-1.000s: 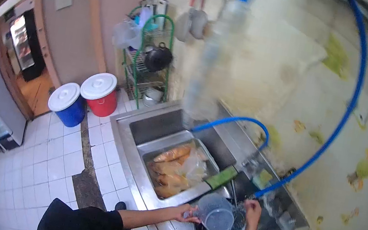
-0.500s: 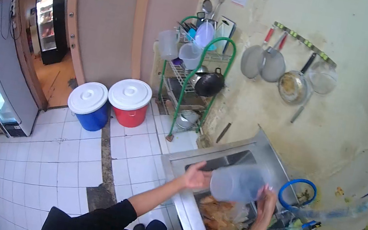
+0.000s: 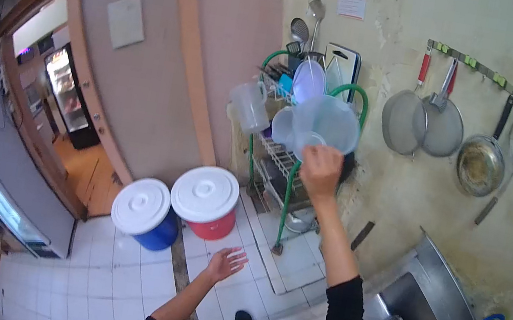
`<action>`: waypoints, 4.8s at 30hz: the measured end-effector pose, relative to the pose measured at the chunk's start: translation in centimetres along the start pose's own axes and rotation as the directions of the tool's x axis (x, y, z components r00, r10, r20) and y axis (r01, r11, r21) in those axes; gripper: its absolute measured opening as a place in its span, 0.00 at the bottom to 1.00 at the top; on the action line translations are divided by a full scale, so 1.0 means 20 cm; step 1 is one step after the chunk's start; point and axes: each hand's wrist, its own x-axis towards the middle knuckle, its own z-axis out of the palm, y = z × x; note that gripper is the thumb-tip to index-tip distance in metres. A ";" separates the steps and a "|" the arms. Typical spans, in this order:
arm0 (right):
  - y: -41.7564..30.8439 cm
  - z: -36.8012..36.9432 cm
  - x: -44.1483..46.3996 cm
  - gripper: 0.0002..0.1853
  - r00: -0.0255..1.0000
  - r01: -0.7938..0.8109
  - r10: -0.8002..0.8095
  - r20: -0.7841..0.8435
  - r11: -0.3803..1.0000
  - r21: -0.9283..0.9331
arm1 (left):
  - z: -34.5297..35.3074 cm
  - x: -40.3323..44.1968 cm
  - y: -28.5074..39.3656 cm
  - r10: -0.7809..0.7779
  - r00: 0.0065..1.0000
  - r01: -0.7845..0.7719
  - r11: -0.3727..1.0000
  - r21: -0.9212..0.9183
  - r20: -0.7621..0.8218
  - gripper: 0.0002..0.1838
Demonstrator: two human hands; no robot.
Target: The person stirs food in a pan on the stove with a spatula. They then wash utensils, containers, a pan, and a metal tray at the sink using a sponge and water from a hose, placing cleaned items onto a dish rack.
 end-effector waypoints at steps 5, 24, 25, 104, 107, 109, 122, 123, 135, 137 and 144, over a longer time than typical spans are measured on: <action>0.06 0.65 0.02 0.07 0.965 0.233 -0.231 0.123 0.972 -0.003 | 0.06 0.30 0.40 -0.061 0.995 0.063 0.998 0.026 -0.074 0.18; 0.06 1.21 -0.28 0.15 0.894 0.340 -0.293 0.339 0.936 -0.087 | 0.35 2.04 0.90 0.143 0.830 -0.396 0.832 0.389 0.538 0.19; 0.04 1.22 -0.28 0.13 0.909 0.289 -0.246 0.337 0.954 -0.082 | 0.34 2.08 0.91 0.162 0.805 -0.469 0.763 0.445 0.571 0.19; -1.10 -3.56 -1.66 0.09 0.003 -0.885 0.912 -0.410 -0.189 -0.426 | 1.66 -1.13 -3.18 -0.998 -0.039 0.353 0.041 0.935 0.058 0.24; -1.02 -3.82 -1.69 0.07 -0.183 -0.892 0.939 -0.290 -0.283 -0.352 | 1.63 -1.08 -3.84 -0.941 0.303 0.436 -0.004 0.900 -0.151 0.32; -0.98 -3.99 -1.66 0.07 -0.204 -0.881 0.950 -0.238 -0.284 -0.379 | 1.58 -1.02 -4.12 -0.860 0.498 0.418 0.124 0.900 -0.113 0.30; 0.11 -4.88 -1.98 0.07 -0.117 -0.940 0.975 0.187 -0.048 -0.337 | 1.98 -1.03 -4.19 -0.216 0.891 -0.400 0.039 0.916 0.399 0.13; 0.31 -4.89 -2.02 0.07 0.008 -0.917 0.981 0.196 0.086 -0.390 | 2.06 -1.07 -4.10 -0.254 0.881 -0.435 -0.099 0.895 0.400 0.12; 1.59 -4.10 -2.35 0.32 -0.193 -0.644 0.954 0.231 0.054 -0.763 | 2.57 -1.24 -3.52 -0.175 0.885 -0.455 -0.130 0.881 0.431 0.19; 1.54 -4.09 -2.39 0.31 0.107 -0.677 0.990 0.096 0.143 -0.722 | 2.48 -1.24 -3.46 -0.223 0.882 -0.443 -0.096 0.891 0.415 0.20; 1.18 -4.46 -2.04 0.28 0.306 -0.939 0.951 -0.051 0.292 -0.182 | 2.07 -1.20 -3.50 -0.359 0.922 0.044 0.465 0.884 0.142 0.21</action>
